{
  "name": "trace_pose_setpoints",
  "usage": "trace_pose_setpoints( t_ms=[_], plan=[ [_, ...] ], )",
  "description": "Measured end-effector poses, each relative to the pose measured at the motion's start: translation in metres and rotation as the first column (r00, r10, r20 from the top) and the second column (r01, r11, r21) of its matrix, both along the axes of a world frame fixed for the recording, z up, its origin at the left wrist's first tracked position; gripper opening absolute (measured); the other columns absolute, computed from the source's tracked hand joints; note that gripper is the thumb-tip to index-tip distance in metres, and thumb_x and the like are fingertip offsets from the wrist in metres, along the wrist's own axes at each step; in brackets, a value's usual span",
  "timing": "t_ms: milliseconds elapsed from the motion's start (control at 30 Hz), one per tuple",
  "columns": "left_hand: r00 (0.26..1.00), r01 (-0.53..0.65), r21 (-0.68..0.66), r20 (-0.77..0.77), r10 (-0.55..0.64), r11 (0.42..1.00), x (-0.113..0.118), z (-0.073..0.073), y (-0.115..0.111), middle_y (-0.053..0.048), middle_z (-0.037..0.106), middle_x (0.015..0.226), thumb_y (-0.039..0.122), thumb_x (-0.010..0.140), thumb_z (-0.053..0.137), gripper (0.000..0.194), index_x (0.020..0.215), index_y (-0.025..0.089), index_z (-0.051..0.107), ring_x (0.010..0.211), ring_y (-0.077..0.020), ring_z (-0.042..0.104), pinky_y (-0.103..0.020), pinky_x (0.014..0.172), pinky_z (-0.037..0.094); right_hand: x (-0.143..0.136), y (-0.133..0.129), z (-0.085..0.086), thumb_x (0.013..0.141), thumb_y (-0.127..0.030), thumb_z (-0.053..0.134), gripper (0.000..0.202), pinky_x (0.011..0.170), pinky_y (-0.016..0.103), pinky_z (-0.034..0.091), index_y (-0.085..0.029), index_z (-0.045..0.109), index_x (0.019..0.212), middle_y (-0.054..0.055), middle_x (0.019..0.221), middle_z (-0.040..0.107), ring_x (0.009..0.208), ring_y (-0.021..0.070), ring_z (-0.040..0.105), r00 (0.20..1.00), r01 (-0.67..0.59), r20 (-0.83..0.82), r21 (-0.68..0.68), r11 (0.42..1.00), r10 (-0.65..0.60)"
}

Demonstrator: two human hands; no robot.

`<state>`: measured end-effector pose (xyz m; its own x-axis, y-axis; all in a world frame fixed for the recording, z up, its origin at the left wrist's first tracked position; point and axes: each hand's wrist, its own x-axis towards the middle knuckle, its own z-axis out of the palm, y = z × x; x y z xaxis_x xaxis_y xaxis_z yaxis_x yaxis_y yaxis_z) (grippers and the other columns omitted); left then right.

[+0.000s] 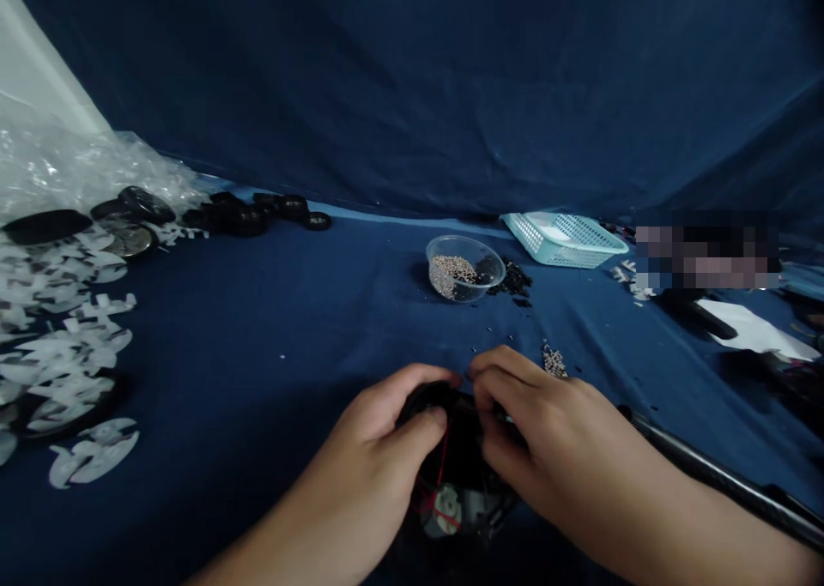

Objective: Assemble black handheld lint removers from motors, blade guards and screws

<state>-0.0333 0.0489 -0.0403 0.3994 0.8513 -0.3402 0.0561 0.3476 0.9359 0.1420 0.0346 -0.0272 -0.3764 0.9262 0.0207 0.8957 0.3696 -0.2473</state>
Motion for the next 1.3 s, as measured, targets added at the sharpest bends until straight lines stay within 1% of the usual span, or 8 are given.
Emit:
trace_pose_setpoints(
  t_ms=[133, 467, 567, 633, 733, 833, 1133, 1300],
  plan=[
    [0.999, 0.008, -0.021, -0.039, -0.009, 1.0, 0.002, 0.003, 0.01, 0.0, 0.071, 0.084, 0.021, 0.081, 0.057, 0.03, 0.109, 0.023, 0.066, 0.092, -0.0216, 0.066, -0.029, 0.074, 0.048, -0.002, 0.014, 0.008, 0.083, -0.012, 0.045, 0.013, 0.06, 0.032, 0.04, -0.018, 0.054, 0.089, 0.003, 0.092, 0.058, 0.072, 0.0185, 0.061, 0.994, -0.05, 0.089, -0.091, 0.995, 0.058],
    [0.995, 0.052, -0.013, -0.089, -0.053, 0.999, 0.004, 0.005, 0.036, -0.002, 0.067, 0.074, 0.034, 0.081, 0.055, 0.029, 0.102, 0.021, 0.069, 0.068, -0.0192, 0.063, -0.03, 0.058, 0.047, 0.005, 0.05, 0.023, 0.085, -0.016, 0.047, 0.01, 0.071, 0.03, 0.042, -0.017, 0.052, 0.077, 0.005, 0.089, 0.057, 0.079, 0.0169, 0.056, 0.941, -0.297, 0.075, -0.288, 0.91, 0.331],
    [0.993, 0.044, -0.007, -0.107, -0.045, 0.999, 0.003, -0.002, 0.04, -0.003, 0.069, 0.078, 0.034, 0.08, 0.057, 0.031, 0.105, 0.021, 0.069, 0.071, -0.0208, 0.064, -0.029, 0.058, 0.046, 0.004, 0.056, 0.024, 0.084, -0.016, 0.048, 0.01, 0.069, 0.03, 0.041, -0.016, 0.054, 0.077, 0.006, 0.087, 0.057, 0.075, 0.0169, 0.056, 0.938, -0.3, 0.082, -0.299, 0.906, 0.337],
    [0.992, 0.003, -0.002, -0.123, -0.003, 1.0, 0.0, -0.008, 0.042, -0.006, 0.072, 0.095, 0.042, 0.08, 0.059, 0.039, 0.113, 0.022, 0.065, 0.087, -0.0237, 0.065, -0.03, 0.066, 0.047, 0.004, 0.058, 0.023, 0.083, -0.017, 0.048, 0.009, 0.069, 0.03, 0.042, -0.016, 0.055, 0.077, 0.006, 0.086, 0.057, 0.074, 0.0168, 0.055, 0.939, -0.3, 0.072, -0.302, 0.905, 0.335],
    [0.991, -0.046, -0.004, -0.129, 0.045, 0.999, -0.005, -0.015, 0.043, -0.009, 0.063, 0.128, 0.053, 0.08, 0.057, 0.054, 0.124, 0.023, 0.057, 0.113, -0.0286, 0.058, -0.034, 0.084, 0.045, 0.004, 0.059, 0.018, 0.082, -0.017, 0.048, 0.008, 0.069, 0.031, 0.042, -0.016, 0.055, 0.077, 0.005, 0.085, 0.057, 0.074, 0.017, 0.056, 0.952, -0.279, 0.043, -0.292, 0.915, 0.304],
    [0.992, -0.051, -0.017, -0.113, 0.049, 0.999, -0.006, -0.018, 0.043, -0.011, 0.056, 0.137, 0.056, 0.081, 0.054, 0.058, 0.128, 0.022, 0.055, 0.12, -0.0306, 0.054, -0.038, 0.092, 0.042, 0.005, 0.058, 0.011, 0.081, -0.019, 0.049, 0.008, 0.067, 0.03, 0.042, -0.017, 0.056, 0.079, 0.004, 0.084, 0.058, 0.073, 0.0166, 0.056, 0.975, -0.214, -0.002, -0.274, 0.938, 0.222],
    [0.992, -0.061, 0.03, -0.105, 0.064, 0.998, -0.005, -0.02, 0.043, -0.009, 0.07, 0.11, 0.063, 0.083, 0.048, 0.052, 0.106, 0.02, 0.064, 0.106, -0.0285, 0.062, -0.036, 0.088, 0.045, 0.005, 0.042, -0.008, 0.082, -0.014, 0.048, 0.011, 0.058, 0.023, 0.041, -0.019, 0.058, 0.083, -0.002, 0.079, 0.062, 0.065, 0.0103, 0.055, 0.977, -0.036, -0.212, -0.25, 0.967, -0.019],
    [0.991, -0.078, 0.03, -0.106, 0.081, 0.997, -0.003, -0.017, 0.041, -0.009, 0.07, 0.111, 0.062, 0.083, 0.048, 0.048, 0.101, 0.02, 0.063, 0.105, -0.0281, 0.062, -0.035, 0.087, 0.045, 0.002, 0.032, -0.017, 0.086, -0.014, 0.049, 0.009, 0.063, 0.024, 0.046, -0.02, 0.056, 0.088, -0.003, 0.079, 0.063, 0.07, 0.011, 0.058, 0.88, 0.048, -0.445, -0.262, 0.964, -0.165]
  ],
)
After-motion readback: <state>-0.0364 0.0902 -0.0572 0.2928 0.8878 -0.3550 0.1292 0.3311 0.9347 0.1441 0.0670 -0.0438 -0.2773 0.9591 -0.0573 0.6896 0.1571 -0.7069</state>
